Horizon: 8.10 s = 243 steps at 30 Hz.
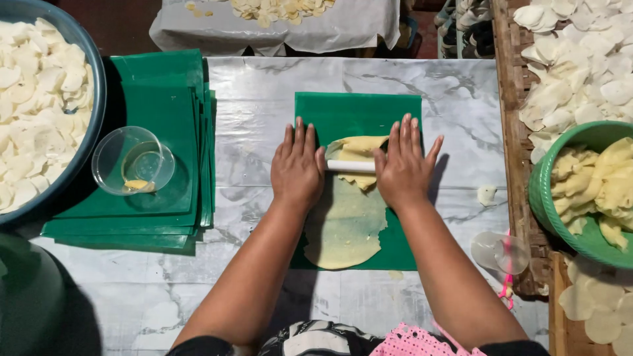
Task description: Rolling out thin sheets of dough or pastry using a rolling pin on a workstation mat.
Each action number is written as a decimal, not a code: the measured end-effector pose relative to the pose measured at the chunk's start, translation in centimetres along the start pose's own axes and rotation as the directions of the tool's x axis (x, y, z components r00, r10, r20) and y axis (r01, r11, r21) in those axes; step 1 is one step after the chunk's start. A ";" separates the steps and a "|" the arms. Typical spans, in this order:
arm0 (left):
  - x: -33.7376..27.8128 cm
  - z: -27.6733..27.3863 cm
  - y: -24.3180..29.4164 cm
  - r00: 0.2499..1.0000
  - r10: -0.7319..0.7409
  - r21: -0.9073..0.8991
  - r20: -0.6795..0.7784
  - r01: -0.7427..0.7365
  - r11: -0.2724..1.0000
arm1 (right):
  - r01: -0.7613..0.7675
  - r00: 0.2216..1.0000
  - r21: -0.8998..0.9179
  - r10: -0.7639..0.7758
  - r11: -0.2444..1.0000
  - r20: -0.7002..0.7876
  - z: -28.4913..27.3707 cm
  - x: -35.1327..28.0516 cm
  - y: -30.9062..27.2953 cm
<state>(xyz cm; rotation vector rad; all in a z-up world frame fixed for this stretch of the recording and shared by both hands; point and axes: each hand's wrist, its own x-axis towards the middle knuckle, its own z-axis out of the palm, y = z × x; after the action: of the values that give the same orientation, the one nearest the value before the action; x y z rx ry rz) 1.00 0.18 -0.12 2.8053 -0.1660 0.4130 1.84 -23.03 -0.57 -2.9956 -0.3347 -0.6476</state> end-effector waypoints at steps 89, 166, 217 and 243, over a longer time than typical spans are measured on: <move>7.9 1.5 0.2 0.979 -0.063 0.032 0.196 0.058 0.998 | -0.156 0.972 0.061 0.142 0.986 0.185 2.3 5.4 1.6; -4.7 -4.2 1.9 0.958 0.031 -0.037 0.286 -0.022 0.999 | 0.009 0.985 0.278 -0.056 0.961 0.162 -4.7 -6.9 1.1; -1.8 -4.9 3.0 0.929 -0.071 0.015 0.362 0.070 0.997 | 0.218 0.972 0.150 -0.228 0.964 0.054 -5.6 -9.0 1.5; -2.9 -4.1 3.4 0.951 -0.081 -0.001 0.300 0.085 0.996 | -0.174 0.931 0.058 0.145 0.983 0.335 -5.2 -4.9 -2.4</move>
<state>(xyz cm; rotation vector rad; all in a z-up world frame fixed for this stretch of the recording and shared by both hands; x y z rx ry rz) -3.40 -1.53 3.73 2.8334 -0.1138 -0.0361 -5.14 -22.21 2.16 -2.9976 -0.1247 -0.1107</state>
